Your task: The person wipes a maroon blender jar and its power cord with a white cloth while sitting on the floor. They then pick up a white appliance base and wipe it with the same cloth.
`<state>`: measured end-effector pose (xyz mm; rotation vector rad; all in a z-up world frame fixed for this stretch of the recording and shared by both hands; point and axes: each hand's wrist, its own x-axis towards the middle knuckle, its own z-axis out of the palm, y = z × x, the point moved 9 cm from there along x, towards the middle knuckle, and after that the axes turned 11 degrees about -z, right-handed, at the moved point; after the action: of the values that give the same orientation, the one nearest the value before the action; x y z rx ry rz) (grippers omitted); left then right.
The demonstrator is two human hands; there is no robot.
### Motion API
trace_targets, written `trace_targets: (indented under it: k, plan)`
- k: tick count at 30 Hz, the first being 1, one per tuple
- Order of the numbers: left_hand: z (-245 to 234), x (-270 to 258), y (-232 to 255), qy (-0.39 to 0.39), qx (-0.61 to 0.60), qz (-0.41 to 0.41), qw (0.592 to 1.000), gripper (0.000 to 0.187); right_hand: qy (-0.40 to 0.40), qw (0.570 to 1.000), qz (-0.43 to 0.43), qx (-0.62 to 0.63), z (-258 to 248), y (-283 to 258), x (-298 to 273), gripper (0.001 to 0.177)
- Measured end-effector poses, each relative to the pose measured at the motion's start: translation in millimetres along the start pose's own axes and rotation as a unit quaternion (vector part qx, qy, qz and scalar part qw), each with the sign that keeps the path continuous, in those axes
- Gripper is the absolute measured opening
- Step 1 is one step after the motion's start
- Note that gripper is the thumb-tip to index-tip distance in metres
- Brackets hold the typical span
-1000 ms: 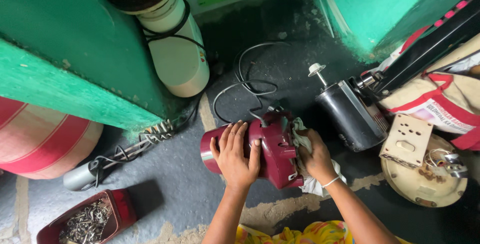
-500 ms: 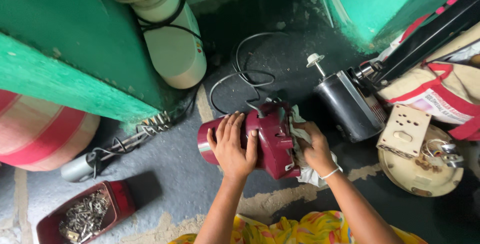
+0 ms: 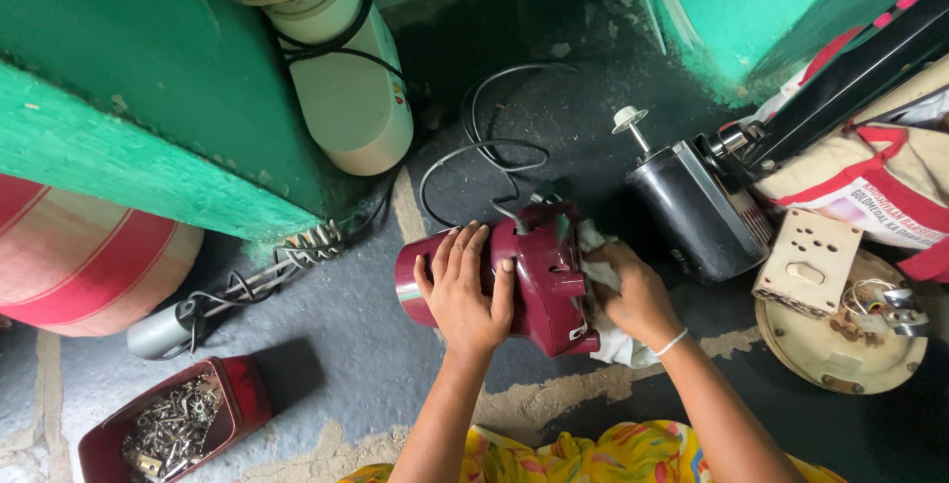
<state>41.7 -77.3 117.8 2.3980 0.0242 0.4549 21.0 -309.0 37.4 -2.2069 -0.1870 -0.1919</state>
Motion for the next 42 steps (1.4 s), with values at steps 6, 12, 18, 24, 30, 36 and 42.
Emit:
trace_targets:
  k: [6, 12, 18, 24, 30, 36, 42]
  plan:
    - [-1.5, 1.2, 0.6, 0.002, -0.003, 0.001, 1.0, 0.048, -0.169, 0.975, 0.04, 0.135, -4.6, -18.7, -27.1, 0.03]
    - [-3.7, -0.2, -0.3, 0.008, -0.004, 0.002, 1.0, 0.048, 0.032, 0.981, -0.133, 0.137, -33.5, -106.7, -22.3, 0.051]
    - [-2.4, -1.0, -2.9, 0.001, -0.007, 0.002, 1.0, 0.049, 0.013, 0.915, -0.365, -0.171, 31.3, -137.5, -70.5, 0.04]
    - [-2.6, -2.1, -5.5, 0.001, -0.012, 0.006, 1.0, 0.049, -0.17, 0.81, -0.436, -0.352, 57.5, -96.1, -112.9, 0.029]
    - [-4.4, -1.8, -7.4, 0.0, -0.012, 0.014, 1.0, 0.052, -0.23, 0.909, 0.063, -0.342, 1.6, 8.2, -96.3, 0.052]
    - [-6.1, 0.3, -5.3, 0.006, -0.01, 0.012, 1.0, 0.052, 0.042, 0.98, -0.119, -0.153, -28.3, 0.3, -37.8, 0.067]
    - [-4.4, -0.4, -2.9, 0.015, -0.008, 0.014, 1.0, 0.051, 0.032, 0.957, 0.083, 0.275, 42.1, 58.1, -6.9, 0.054]
